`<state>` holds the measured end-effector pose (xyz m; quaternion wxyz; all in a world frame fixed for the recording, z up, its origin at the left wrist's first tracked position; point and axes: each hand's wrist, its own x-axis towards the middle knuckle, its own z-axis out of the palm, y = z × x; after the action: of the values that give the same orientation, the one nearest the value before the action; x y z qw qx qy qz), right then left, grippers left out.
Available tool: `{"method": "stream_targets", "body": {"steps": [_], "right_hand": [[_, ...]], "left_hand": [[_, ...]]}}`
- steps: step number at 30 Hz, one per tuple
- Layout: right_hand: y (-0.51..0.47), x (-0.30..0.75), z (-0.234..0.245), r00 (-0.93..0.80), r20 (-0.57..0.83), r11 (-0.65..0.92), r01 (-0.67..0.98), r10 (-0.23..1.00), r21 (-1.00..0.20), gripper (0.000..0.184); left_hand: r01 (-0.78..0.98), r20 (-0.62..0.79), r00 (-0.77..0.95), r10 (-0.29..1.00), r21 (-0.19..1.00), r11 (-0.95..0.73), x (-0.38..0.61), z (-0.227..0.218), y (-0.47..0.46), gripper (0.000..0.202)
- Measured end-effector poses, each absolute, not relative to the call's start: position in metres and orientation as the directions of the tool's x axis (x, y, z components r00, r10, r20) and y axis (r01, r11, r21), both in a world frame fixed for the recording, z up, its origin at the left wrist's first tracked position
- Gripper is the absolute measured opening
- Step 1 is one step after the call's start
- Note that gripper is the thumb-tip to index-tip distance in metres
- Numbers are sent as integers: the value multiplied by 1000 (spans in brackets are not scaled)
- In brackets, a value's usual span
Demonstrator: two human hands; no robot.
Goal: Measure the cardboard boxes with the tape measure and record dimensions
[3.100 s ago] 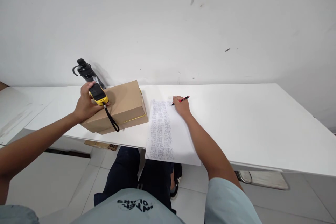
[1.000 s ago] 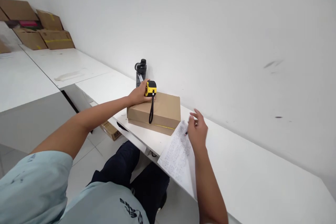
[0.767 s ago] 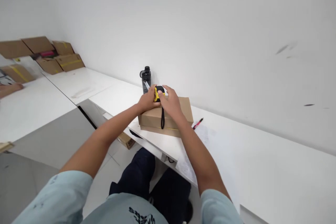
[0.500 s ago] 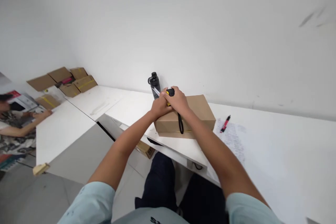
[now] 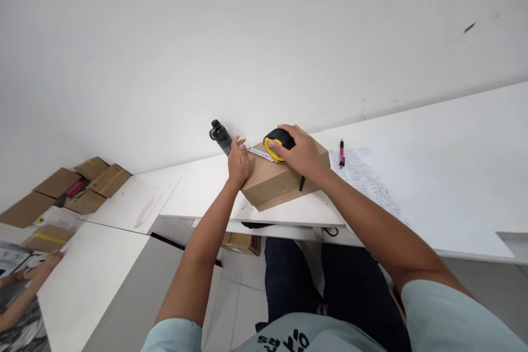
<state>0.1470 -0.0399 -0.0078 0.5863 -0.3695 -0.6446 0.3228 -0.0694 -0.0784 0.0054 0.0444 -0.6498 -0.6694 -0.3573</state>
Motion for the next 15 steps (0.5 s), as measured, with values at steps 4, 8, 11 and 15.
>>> {"method": "stream_targets", "body": {"steps": [4,8,11,15], "right_hand": [[-60,175,-19,79,516,504,130,853,-854,67],[-83,187,-40,255,515,499,130,818,-857,72],[-96,192,-62,351,546,543,119,761,-832,76],[-111,193,-90,373,581,589,104,724,-801,80]], "left_hand": [[940,424,-107,900,337,-47,-64,8,-71,60],[965,269,-89,959,260,16,-56,13,-70,56],[977,213,-66,975,212,20,-50,17,-71,50],[985,202,-57,978,174,21,-45,21,-71,41]]}}
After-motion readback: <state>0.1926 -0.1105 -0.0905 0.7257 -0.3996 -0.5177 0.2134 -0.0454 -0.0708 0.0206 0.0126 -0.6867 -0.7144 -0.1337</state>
